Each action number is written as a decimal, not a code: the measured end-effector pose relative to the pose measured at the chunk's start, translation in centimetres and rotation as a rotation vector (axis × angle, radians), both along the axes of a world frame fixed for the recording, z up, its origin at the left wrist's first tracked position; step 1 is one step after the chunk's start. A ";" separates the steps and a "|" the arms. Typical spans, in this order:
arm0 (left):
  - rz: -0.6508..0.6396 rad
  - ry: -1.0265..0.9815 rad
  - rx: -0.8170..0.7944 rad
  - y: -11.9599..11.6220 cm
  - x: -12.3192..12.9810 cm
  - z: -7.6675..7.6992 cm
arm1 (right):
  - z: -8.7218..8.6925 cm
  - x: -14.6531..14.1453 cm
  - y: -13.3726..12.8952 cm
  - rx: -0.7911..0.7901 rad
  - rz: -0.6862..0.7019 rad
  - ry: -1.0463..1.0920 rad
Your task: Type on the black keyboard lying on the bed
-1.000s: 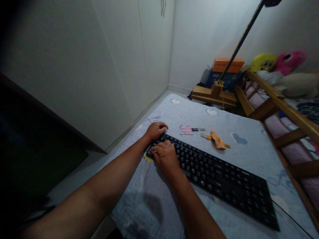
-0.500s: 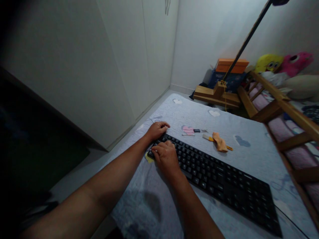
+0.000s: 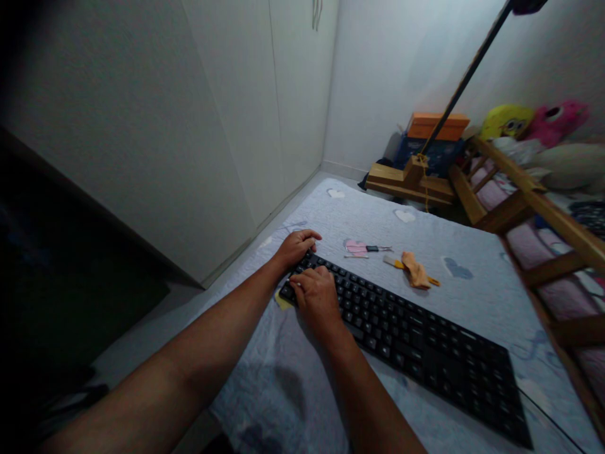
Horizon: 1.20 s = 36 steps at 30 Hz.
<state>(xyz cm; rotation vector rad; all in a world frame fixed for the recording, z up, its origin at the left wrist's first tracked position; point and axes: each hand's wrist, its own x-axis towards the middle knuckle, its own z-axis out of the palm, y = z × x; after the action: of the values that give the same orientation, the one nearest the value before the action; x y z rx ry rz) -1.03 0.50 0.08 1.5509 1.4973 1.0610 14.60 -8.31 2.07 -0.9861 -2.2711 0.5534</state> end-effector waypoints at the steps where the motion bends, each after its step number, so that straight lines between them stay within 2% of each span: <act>1: -0.001 -0.003 0.005 0.0 0.0 0.0 | 0.0 0.0 0.1 0.001 -0.004 -0.002; 12: 0.001 0.006 -0.009 0.0 0.2 0.2 | -0.2 0.1 0.3 0.020 -0.043 -0.019; 24: 0.006 0.059 0.005 -0.1 0.3 0.2 | 0.3 0.0 -0.1 0.006 0.048 -0.028; 36: 0.008 0.080 0.002 0.1 0.2 0.2 | -0.1 0.0 0.2 0.032 -0.042 -0.004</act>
<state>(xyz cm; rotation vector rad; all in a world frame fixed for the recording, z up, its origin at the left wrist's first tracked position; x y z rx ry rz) -0.80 0.56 0.26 1.6077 1.5573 1.0155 14.59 -8.11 1.98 -1.0181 -2.2504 0.4959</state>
